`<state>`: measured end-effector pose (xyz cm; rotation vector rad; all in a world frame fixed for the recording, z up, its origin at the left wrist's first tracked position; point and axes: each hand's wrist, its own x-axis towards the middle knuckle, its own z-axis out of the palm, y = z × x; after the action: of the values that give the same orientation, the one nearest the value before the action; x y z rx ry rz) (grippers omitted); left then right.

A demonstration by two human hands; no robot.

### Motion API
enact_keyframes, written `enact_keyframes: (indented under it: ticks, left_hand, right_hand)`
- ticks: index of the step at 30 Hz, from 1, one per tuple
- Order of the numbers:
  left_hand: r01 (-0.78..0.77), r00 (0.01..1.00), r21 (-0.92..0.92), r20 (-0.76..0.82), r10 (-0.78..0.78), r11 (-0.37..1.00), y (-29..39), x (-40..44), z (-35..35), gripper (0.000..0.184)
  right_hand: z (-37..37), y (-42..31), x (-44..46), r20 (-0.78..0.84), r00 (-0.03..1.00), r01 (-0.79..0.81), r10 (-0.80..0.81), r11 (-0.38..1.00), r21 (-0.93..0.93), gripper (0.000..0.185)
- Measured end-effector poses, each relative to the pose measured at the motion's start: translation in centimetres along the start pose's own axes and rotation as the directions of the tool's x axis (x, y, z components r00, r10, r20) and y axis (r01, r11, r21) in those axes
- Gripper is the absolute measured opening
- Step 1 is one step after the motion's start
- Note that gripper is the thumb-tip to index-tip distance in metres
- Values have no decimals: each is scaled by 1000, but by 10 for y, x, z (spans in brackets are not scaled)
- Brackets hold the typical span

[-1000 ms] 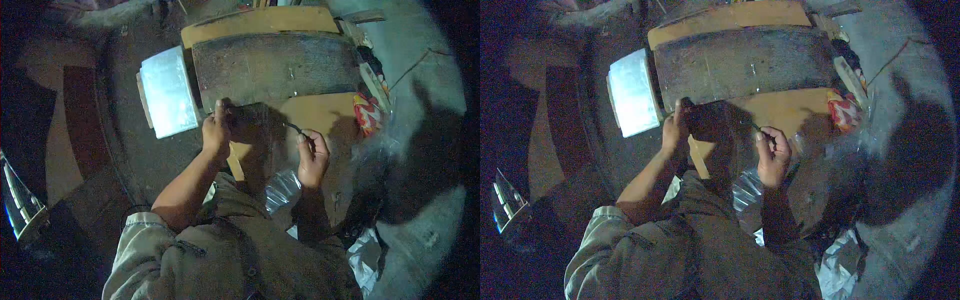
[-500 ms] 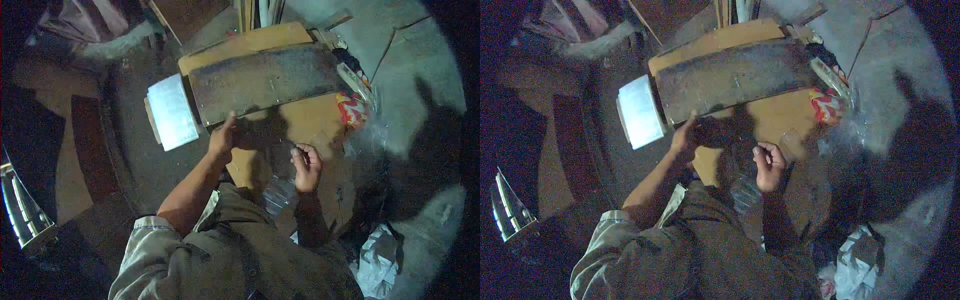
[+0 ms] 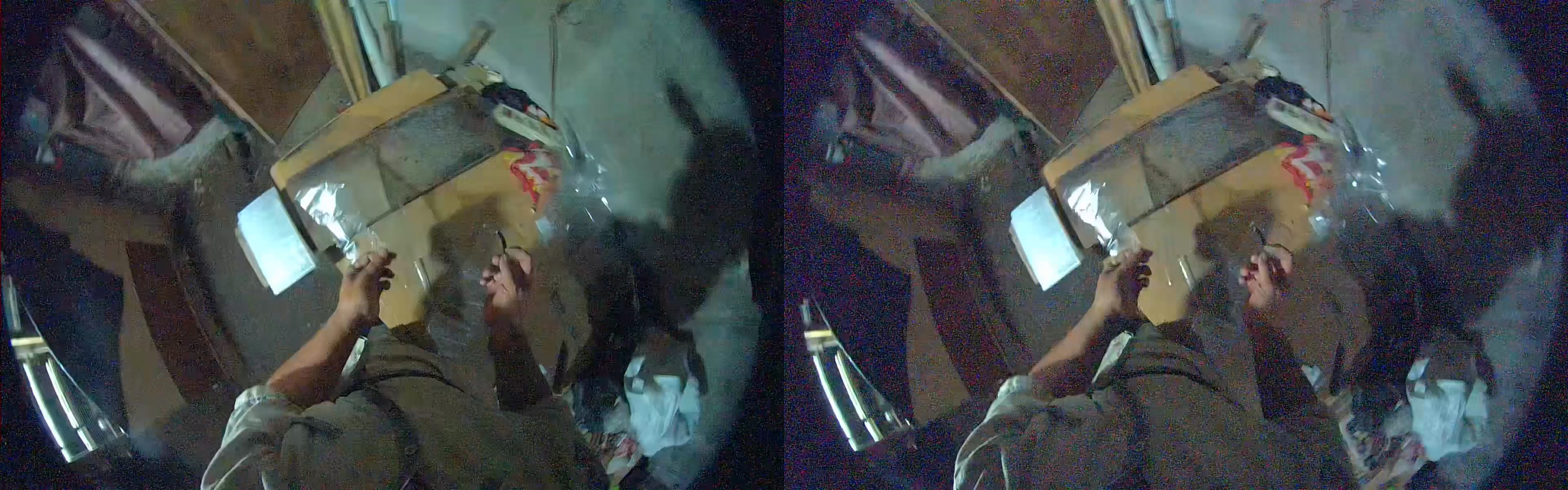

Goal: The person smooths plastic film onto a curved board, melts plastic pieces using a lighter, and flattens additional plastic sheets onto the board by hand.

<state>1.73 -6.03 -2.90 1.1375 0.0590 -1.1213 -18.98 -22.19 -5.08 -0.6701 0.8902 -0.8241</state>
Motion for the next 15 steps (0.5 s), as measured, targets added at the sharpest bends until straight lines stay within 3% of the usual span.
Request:
enact_keyframes:
  ticks: [1, 2, 3, 4, 5, 6, 7, 8, 9, 11, 14, 15]
  left_hand:
    - [6, 1000, -42, -6, -6, 999, -6, -6, 1, 23]
    - [29, 998, -29, 54, -27, 999, -12, -10, 2, 21]
    - [35, 997, -15, 63, -34, 999, -15, -15, 4, 21]
    - [43, 996, -25, 79, -41, 999, -18, -21, 11, 21]
    - [50, 995, -35, 93, -47, 998, -17, -26, 17, 21]
    - [53, 991, -25, 126, -49, 998, -10, -35, 25, 20]
    - [62, 990, -17, 127, -59, 998, -13, -34, 23, 20]
    - [51, 989, -67, 144, -41, 996, -24, -32, 18, 21]
    - [46, 986, -119, 165, -26, 992, -31, -31, 17, 22]
    - [49, 975, -71, 222, -32, 996, -21, -43, 36, 28]
    - [29, 962, -23, 270, -22, 999, -22, -53, 44, 37]
    - [40, 958, -14, 285, -35, 999, -26, -54, 42, 37]
  right_hand:
    - [2, -3, 1, -102, 983, -145, 150, 988, 51, 21]
    - [7, 0, -5, -35, 994, 104, -103, 994, 17, 21]
    - [15, -1, -8, 40, 938, 346, -346, 938, -6, 21]
    - [1, 5, 5, 30, 936, 352, -352, 936, 2, 21]
    - [-25, 15, 28, 212, 952, 148, -221, 939, 311, 32]
    - [-27, 11, 33, 418, 897, -119, -144, 832, 542, 44]
    - [-26, 16, 30, 407, 902, -113, -146, 829, 548, 44]
    - [-23, 28, 24, 205, 958, 177, -201, 976, 131, 49]
    - [-6, 31, 13, 33, 940, 328, -340, 870, -368, 55]
    - [34, 15, -11, -69, 959, 277, -274, 960, 36, 69]
    - [48, 13, -21, -14, 972, 231, -233, 969, -82, 85]
    - [44, 22, -21, 111, 908, 418, -404, 854, -309, 81]
